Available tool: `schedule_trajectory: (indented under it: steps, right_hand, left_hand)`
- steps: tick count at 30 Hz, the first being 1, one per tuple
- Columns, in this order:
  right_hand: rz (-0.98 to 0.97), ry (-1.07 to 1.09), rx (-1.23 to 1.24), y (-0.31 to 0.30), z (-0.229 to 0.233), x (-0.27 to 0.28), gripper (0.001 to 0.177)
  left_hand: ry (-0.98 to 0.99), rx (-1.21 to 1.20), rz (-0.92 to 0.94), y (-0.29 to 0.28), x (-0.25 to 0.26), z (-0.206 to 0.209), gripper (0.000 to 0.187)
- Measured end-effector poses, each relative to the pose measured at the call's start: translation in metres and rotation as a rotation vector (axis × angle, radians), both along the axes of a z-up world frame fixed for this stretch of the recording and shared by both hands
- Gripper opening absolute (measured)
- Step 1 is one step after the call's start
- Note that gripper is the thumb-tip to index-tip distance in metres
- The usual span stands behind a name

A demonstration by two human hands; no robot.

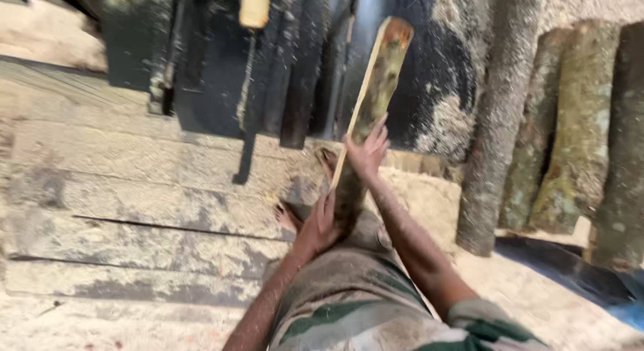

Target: The person manipulates logs and wooden planks through a motorized saw to cut them into smaller pieces while another person assists by holding the other end of the wood.

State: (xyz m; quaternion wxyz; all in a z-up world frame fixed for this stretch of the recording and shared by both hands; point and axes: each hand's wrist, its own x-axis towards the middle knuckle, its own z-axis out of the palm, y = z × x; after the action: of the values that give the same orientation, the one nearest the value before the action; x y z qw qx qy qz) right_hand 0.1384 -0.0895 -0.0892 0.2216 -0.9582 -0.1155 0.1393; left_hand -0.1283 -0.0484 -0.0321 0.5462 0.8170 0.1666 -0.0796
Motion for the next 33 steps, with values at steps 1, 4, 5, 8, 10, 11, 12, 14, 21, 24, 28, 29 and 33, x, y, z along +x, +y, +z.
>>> schedule_trajectory:
  steps: [1, 4, 5, 8, 10, 11, 12, 14, 21, 24, 28, 29, 33]
  right_hand:
    - [0.022, -0.032, 0.045, 0.014, 0.002, -0.021, 0.132]
    - [0.079, -0.046, 0.104, 0.052, 0.006, -0.053, 0.123]
    - [0.109, -0.029, 0.110, 0.061, 0.006, -0.060, 0.120]
    - [0.103, -0.049, 0.042, 0.103, 0.005, -0.035, 0.108]
    - [0.102, -0.091, 0.035, 0.122, 0.003, -0.012, 0.106]
    - [0.106, -0.109, 0.027, 0.127, 0.001, -0.003, 0.105]
    - [0.104, -0.111, 0.023, 0.135, -0.002, 0.006, 0.105]
    - [0.080, -0.123, 0.018, 0.151, -0.009, 0.032, 0.105]
    - [0.078, 0.066, 0.039, 0.209, -0.028, 0.167, 0.120]
    - [0.191, 0.135, 0.148, 0.180, -0.014, 0.166, 0.125]
    - [0.128, 0.369, 0.166, 0.116, 0.016, 0.085, 0.124]
    - [0.083, 0.312, 0.219, 0.108, 0.019, 0.056, 0.120]
    - [-0.095, 0.064, 0.354, 0.102, 0.017, -0.002, 0.104]
  left_hand:
    - [-0.023, 0.086, 0.029, 0.009, -0.003, 0.004, 0.086]
    - [-0.110, 0.275, 0.065, 0.028, -0.021, 0.016, 0.089]
    - [-0.154, 0.308, 0.077, 0.032, -0.028, 0.018, 0.090]
    - [-0.093, 0.367, 0.094, 0.059, -0.009, 0.015, 0.086]
    - [-0.004, 0.329, 0.107, 0.072, 0.013, 0.016, 0.078]
    - [0.027, 0.283, 0.115, 0.079, 0.026, 0.016, 0.073]
    - [0.056, 0.242, 0.129, 0.084, 0.038, 0.017, 0.068]
    - [-0.008, 0.517, 0.109, 0.097, 0.068, 0.021, 0.065]
    - [-0.027, 0.810, 0.141, 0.143, 0.178, 0.024, 0.077]
    - [-0.003, 0.804, 0.139, 0.141, 0.180, 0.021, 0.074]
    - [-0.241, 0.723, 0.279, 0.136, 0.172, 0.016, 0.054]
    - [-0.283, 0.699, 0.258, 0.133, 0.171, 0.014, 0.052]
    - [-0.195, 0.820, 0.126, 0.130, 0.168, 0.011, 0.046]
